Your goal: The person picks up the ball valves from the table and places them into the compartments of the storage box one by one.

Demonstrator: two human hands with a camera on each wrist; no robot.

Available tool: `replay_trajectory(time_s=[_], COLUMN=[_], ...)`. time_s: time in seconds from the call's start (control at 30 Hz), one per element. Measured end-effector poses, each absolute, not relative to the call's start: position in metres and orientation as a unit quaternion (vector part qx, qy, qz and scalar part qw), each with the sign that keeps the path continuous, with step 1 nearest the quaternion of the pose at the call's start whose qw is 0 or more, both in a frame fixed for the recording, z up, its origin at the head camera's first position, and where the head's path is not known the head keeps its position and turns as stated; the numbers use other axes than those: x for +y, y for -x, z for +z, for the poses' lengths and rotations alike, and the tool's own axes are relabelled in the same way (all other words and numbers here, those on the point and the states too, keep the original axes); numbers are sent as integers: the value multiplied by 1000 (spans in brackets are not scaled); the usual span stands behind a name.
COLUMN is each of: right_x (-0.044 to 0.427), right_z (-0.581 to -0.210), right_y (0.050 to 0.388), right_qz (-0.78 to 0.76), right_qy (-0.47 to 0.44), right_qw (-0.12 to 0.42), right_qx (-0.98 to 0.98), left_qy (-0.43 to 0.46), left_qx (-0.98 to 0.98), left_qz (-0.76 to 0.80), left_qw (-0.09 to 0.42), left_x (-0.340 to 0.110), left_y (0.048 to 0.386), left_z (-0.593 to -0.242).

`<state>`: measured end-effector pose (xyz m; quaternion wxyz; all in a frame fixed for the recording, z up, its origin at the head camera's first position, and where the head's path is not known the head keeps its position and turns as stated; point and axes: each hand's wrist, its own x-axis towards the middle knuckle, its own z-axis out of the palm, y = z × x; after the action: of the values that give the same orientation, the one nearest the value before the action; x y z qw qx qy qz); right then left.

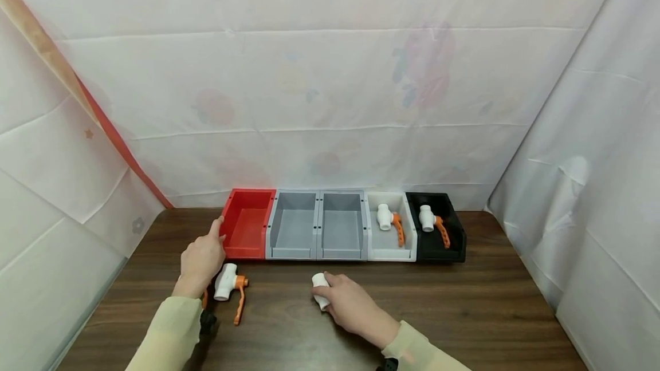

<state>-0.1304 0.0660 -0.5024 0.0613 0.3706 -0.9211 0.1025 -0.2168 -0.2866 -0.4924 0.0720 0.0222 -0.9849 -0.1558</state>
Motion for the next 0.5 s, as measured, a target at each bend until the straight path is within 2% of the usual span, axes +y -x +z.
replay_trajectory(time_s=[0.33, 0.5], right_x=[60, 60], right_z=[-503, -507], right_y=[126, 126], right_qz=[42, 46], right_qy=[-370, -370], right_qw=[83, 113], right_qx=[-924, -921], left_qy=[-23, -23], left_qx=[-986, -986], left_qz=[-153, -147], left_qw=[68, 73], left_x=[-285, -286], left_y=[215, 218], left_z=[-491, -491])
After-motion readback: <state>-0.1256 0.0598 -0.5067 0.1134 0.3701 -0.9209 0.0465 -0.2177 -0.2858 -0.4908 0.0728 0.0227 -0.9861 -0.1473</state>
